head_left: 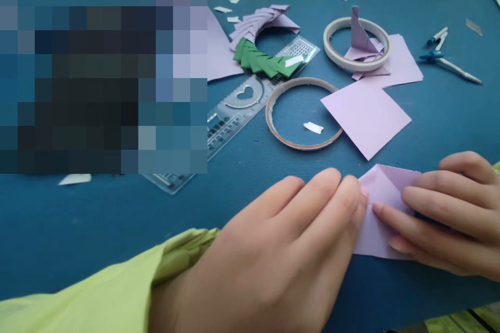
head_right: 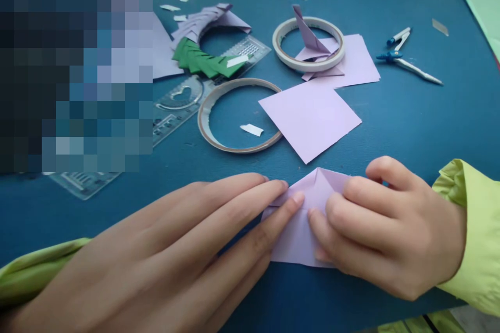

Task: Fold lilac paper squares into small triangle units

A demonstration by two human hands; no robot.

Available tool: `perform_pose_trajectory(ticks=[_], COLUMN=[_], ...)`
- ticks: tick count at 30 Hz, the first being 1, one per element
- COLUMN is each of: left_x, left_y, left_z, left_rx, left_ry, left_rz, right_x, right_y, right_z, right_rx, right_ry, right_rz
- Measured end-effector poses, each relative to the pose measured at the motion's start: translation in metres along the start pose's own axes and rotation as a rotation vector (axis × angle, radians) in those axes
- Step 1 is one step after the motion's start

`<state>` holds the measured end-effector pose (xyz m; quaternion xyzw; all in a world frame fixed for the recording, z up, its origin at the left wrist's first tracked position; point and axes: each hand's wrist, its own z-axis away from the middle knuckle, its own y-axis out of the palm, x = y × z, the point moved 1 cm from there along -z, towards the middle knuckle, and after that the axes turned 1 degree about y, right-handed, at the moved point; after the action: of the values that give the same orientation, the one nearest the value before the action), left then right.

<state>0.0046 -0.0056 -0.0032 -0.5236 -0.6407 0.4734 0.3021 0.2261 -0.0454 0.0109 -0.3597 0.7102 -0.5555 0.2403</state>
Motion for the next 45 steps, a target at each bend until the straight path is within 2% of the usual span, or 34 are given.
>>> perform_pose_trajectory(ticks=[7, 13, 15, 17, 19, 25, 30, 33, 36, 40, 45], left_x=[0.002, 0.002, 0.002, 0.002, 0.002, -0.002, -0.004, -0.002, 0.000, 0.002, 0.003], left_y=[-0.001, -0.002, -0.002, -0.002, -0.001, 0.002, 0.003, 0.000, -0.003, -0.002, 0.001], left_z=[-0.001, -0.006, -0.006, -0.005, -0.003, 0.000, 0.005, 0.005, 0.000, -0.003, -0.002], left_rx=[0.003, 0.020, 0.021, 0.024, 0.023, 0.065, 0.041, 0.052, -0.001, 0.039, 0.010], left_ry=[-0.001, -0.030, -0.013, -0.002, 0.009, 0.021, 0.036, 0.035, -0.003, -0.025, -0.042], left_rz=[0.021, 0.014, -0.001, -0.016, -0.018, 0.048, 0.058, 0.149, 0.210, 0.174, 0.166], right_x=[-0.002, -0.005, -0.010, -0.015, -0.016, -0.008, -0.004, -0.002, -0.003, -0.006, -0.009], right_y=[0.000, -0.010, -0.010, -0.007, -0.004, 0.001, 0.003, 0.005, 0.005, 0.004, 0.004], right_z=[0.000, 0.004, 0.005, 0.004, 0.002, 0.001, 0.001, 0.000, -0.002, -0.003, -0.004], right_rx=[0.017, -0.040, -0.038, -0.056, -0.066, -0.120, -0.043, -0.040, -0.042, -0.023, -0.002], right_ry=[-0.029, 0.008, 0.092, 0.239, 0.291, 0.157, 0.044, 0.058, 0.080, 0.029, -0.002], right_rz=[-0.047, -0.029, 0.039, 0.100, 0.107, 0.105, 0.073, 0.022, -0.015, -0.020, -0.026])
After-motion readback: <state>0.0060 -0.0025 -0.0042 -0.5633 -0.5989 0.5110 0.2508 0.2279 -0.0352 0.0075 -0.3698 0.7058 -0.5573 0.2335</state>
